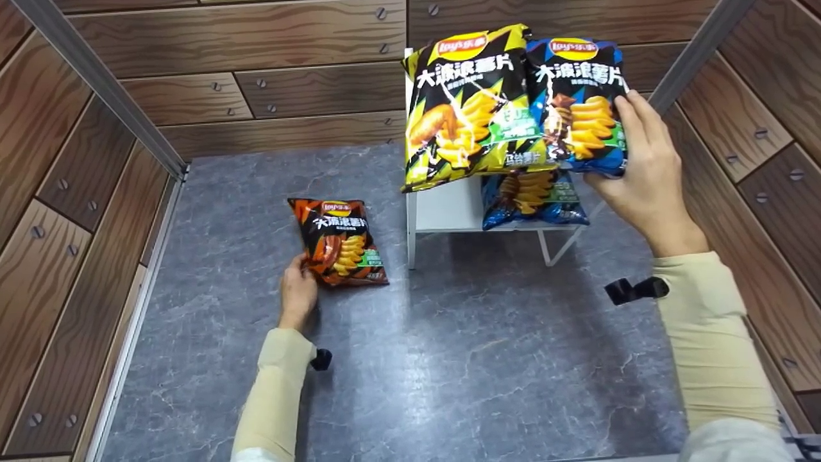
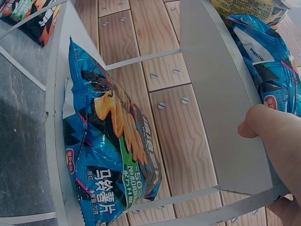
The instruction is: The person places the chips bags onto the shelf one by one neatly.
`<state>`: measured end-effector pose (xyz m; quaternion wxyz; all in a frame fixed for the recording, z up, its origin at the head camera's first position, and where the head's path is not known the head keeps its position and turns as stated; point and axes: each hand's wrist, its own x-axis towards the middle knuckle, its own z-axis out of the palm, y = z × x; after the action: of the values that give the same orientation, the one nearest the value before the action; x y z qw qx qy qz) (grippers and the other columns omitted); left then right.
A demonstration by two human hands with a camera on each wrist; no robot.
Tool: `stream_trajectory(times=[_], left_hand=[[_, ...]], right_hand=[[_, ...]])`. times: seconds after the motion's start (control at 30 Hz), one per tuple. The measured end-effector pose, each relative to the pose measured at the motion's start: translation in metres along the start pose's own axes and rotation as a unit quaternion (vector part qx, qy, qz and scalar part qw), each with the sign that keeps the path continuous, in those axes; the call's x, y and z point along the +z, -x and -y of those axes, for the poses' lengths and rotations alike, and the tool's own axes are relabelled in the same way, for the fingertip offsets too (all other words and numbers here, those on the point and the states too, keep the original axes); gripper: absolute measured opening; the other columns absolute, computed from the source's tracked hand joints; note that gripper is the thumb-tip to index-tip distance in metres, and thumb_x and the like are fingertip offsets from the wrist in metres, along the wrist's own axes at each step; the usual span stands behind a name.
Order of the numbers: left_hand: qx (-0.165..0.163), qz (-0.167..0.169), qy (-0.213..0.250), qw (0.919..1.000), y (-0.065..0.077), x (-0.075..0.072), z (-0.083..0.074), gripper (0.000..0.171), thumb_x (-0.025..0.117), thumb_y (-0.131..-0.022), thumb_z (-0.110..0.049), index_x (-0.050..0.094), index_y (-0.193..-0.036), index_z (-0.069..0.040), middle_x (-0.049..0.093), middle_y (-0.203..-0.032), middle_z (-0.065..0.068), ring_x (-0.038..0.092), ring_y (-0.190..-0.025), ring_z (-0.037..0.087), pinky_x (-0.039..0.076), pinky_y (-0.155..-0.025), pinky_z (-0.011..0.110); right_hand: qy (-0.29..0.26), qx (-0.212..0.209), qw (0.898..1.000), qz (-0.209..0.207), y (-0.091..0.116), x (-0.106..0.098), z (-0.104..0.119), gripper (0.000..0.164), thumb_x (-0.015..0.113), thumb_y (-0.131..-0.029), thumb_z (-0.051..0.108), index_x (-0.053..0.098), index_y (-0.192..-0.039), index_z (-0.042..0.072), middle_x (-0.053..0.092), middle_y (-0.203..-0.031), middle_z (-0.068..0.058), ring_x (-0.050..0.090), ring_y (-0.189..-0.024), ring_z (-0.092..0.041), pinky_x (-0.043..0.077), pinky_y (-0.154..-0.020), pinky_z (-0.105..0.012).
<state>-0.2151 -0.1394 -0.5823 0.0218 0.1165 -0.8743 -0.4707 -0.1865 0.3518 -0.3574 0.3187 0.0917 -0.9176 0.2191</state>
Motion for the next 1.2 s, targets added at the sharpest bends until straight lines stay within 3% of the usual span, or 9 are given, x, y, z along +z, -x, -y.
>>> stream_trajectory(times=[0.17, 0.3, 0.37, 0.43, 0.53, 0.63, 0.83, 1.07, 1.2], left_hand=[[0.033, -0.050, 0.007, 0.9982, -0.002, -0.007, -0.010, 0.049, 0.036, -0.092, 0.008, 0.051, -0.139, 0.002, 0.055, -0.139, 0.024, 0.049, -0.132, 0.039, 0.039, -0.113, 0.048], [0.167, -0.099, -0.022, 0.9807, 0.001, -0.004, -0.027, 0.054, 0.041, -0.086, 0.015, 0.051, -0.138, 0.003, 0.050, -0.142, 0.023, 0.044, -0.135, 0.039, 0.035, -0.117, 0.047], [0.270, -0.109, -0.063, 0.9547, 0.002, 0.001, -0.035, 0.053, 0.045, -0.082, 0.017, 0.054, -0.133, 0.007, 0.051, -0.139, 0.026, 0.047, -0.132, 0.042, 0.036, -0.116, 0.048], [0.363, -0.110, -0.113, 0.9183, 0.004, 0.008, -0.041, 0.050, 0.049, -0.080, 0.016, 0.056, -0.129, 0.009, 0.054, -0.135, 0.029, 0.050, -0.127, 0.044, 0.039, -0.113, 0.051], [0.440, -0.081, -0.185, 0.8749, 0.008, 0.021, -0.045, 0.047, 0.056, -0.082, 0.007, 0.057, -0.129, 0.008, 0.057, -0.132, 0.028, 0.053, -0.125, 0.044, 0.041, -0.112, 0.054], [0.428, -0.032, -0.266, 0.8631, 0.013, 0.033, -0.044, 0.054, 0.061, -0.089, -0.011, 0.050, -0.140, 0.002, 0.051, -0.143, 0.024, 0.047, -0.135, 0.041, 0.034, -0.116, 0.055], [0.328, 0.020, -0.413, 0.8491, 0.018, 0.044, -0.030, 0.091, 0.062, -0.086, -0.063, 0.029, -0.157, -0.015, 0.025, -0.163, 0.017, 0.023, -0.151, 0.038, 0.015, -0.122, 0.062], [0.303, 0.003, -0.450, 0.8401, 0.016, 0.045, -0.009, 0.116, 0.070, -0.068, -0.077, 0.021, -0.159, -0.023, 0.017, -0.166, 0.016, 0.017, -0.153, 0.039, 0.011, -0.118, 0.069], [0.297, 0.005, -0.436, 0.8497, 0.014, 0.044, -0.002, 0.123, 0.075, -0.065, -0.074, 0.018, -0.160, -0.021, 0.017, -0.167, 0.009, 0.016, -0.154, 0.032, 0.008, -0.118, 0.071]], right_hand=[[-0.004, 0.001, 1.000, -0.004, 0.001, 0.000, 0.000, 0.089, 0.081, -0.072, 0.008, 0.040, -0.151, 0.010, 0.036, -0.158, -0.014, 0.036, -0.144, -0.033, 0.038, -0.110, -0.061], [-0.003, 0.000, 1.000, -0.003, 0.001, 0.000, 0.000, 0.089, 0.081, -0.072, 0.008, 0.040, -0.152, 0.011, 0.036, -0.158, -0.014, 0.037, -0.144, -0.033, 0.038, -0.110, -0.061], [-0.002, 0.002, 1.000, -0.002, 0.002, 0.000, 0.000, 0.090, 0.082, -0.072, 0.008, 0.040, -0.152, 0.011, 0.036, -0.158, -0.014, 0.036, -0.144, -0.033, 0.038, -0.110, -0.061], [-0.001, 0.002, 1.000, 0.000, 0.002, 0.000, 0.000, 0.090, 0.082, -0.073, 0.009, 0.040, -0.152, 0.011, 0.036, -0.158, -0.014, 0.036, -0.144, -0.033, 0.038, -0.110, -0.061], [0.000, 0.002, 1.000, 0.001, 0.001, 0.000, 0.000, 0.090, 0.082, -0.072, 0.009, 0.040, -0.152, 0.011, 0.036, -0.158, -0.014, 0.037, -0.143, -0.033, 0.038, -0.110, -0.062], [0.000, 0.000, 1.000, 0.002, 0.001, 0.000, 0.000, 0.090, 0.082, -0.072, 0.009, 0.040, -0.152, 0.011, 0.036, -0.158, -0.015, 0.037, -0.143, -0.034, 0.038, -0.111, -0.061], [-0.001, -0.001, 1.000, 0.002, 0.000, 0.000, 0.000, 0.090, 0.082, -0.073, 0.010, 0.040, -0.152, 0.010, 0.036, -0.158, -0.014, 0.036, -0.143, -0.033, 0.038, -0.111, -0.061], [0.001, 0.005, 1.000, 0.003, -0.001, 0.000, 0.000, 0.091, 0.084, -0.071, 0.009, 0.040, -0.151, 0.009, 0.036, -0.158, -0.014, 0.036, -0.144, -0.035, 0.037, -0.111, -0.061], [0.002, 0.013, 1.000, 0.007, -0.001, 0.000, 0.000, 0.092, 0.086, -0.071, 0.009, 0.040, -0.151, 0.008, 0.035, -0.159, -0.013, 0.035, -0.144, -0.035, 0.037, -0.110, -0.062]])
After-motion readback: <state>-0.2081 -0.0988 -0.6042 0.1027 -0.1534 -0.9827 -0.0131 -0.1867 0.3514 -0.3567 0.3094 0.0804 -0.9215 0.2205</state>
